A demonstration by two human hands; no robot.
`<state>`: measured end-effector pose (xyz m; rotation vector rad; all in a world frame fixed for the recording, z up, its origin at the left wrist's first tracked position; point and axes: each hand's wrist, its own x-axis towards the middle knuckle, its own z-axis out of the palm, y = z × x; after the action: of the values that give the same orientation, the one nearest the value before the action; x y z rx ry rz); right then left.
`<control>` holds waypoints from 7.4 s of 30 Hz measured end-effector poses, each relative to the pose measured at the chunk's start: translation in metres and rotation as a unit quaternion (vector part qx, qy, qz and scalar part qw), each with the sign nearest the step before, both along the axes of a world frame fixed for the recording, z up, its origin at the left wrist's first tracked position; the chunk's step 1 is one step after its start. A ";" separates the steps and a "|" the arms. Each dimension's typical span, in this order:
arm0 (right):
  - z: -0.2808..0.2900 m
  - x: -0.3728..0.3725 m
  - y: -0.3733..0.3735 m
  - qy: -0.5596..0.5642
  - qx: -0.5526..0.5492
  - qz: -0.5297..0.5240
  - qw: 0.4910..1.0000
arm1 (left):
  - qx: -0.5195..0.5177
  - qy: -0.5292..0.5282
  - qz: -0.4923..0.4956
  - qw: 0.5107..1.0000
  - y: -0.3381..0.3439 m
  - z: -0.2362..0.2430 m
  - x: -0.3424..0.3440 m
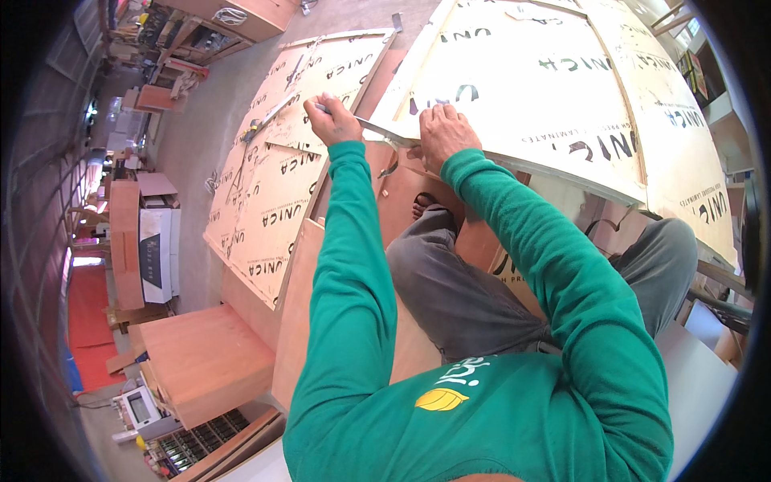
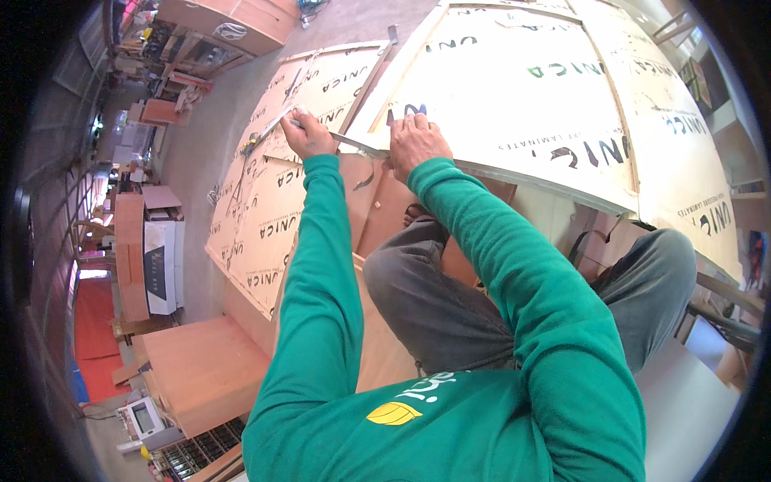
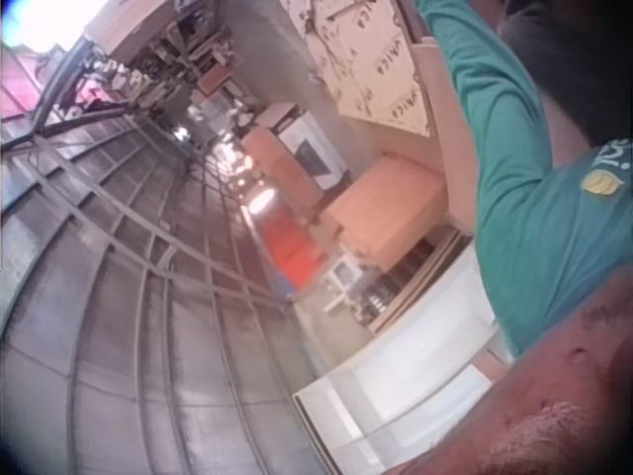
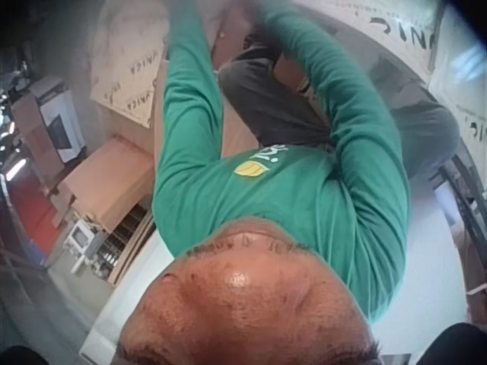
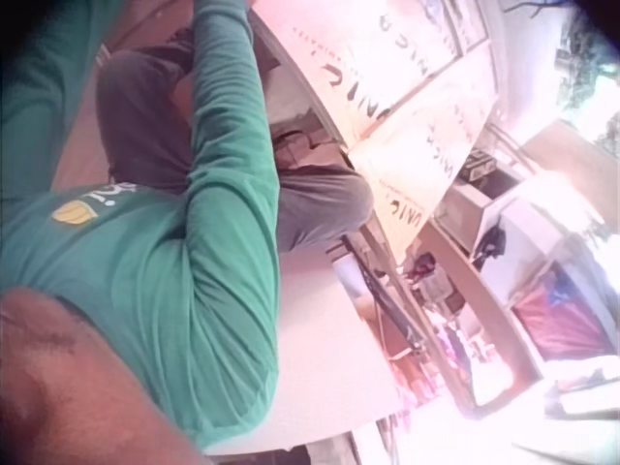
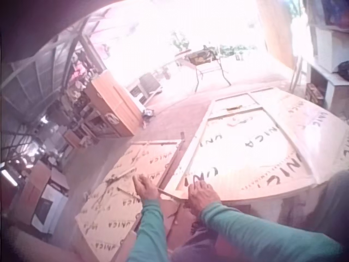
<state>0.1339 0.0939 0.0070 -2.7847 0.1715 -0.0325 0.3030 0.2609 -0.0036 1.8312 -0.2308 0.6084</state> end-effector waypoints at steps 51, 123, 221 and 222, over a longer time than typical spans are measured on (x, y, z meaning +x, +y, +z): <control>-0.015 0.002 -0.001 -0.037 -0.002 -0.005 0.999 | -0.170 0.037 -0.083 0.981 0.000 -0.020 -0.011; 0.061 -0.160 -0.154 -0.241 0.225 -0.066 0.942 | -0.204 0.200 0.021 0.958 0.012 -0.078 -0.097; 0.015 -0.082 -0.062 -0.154 -0.009 0.043 0.987 | 0.030 0.103 -0.280 0.954 -0.051 0.092 -0.082; 0.015 -0.076 -0.065 -0.113 -0.012 0.039 0.993 | 0.080 0.110 -0.250 0.959 -0.054 0.093 -0.075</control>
<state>0.0577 0.0290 0.0223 -2.7813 0.0043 -0.3316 0.2276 0.2069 0.0894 1.8791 -0.5839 0.0313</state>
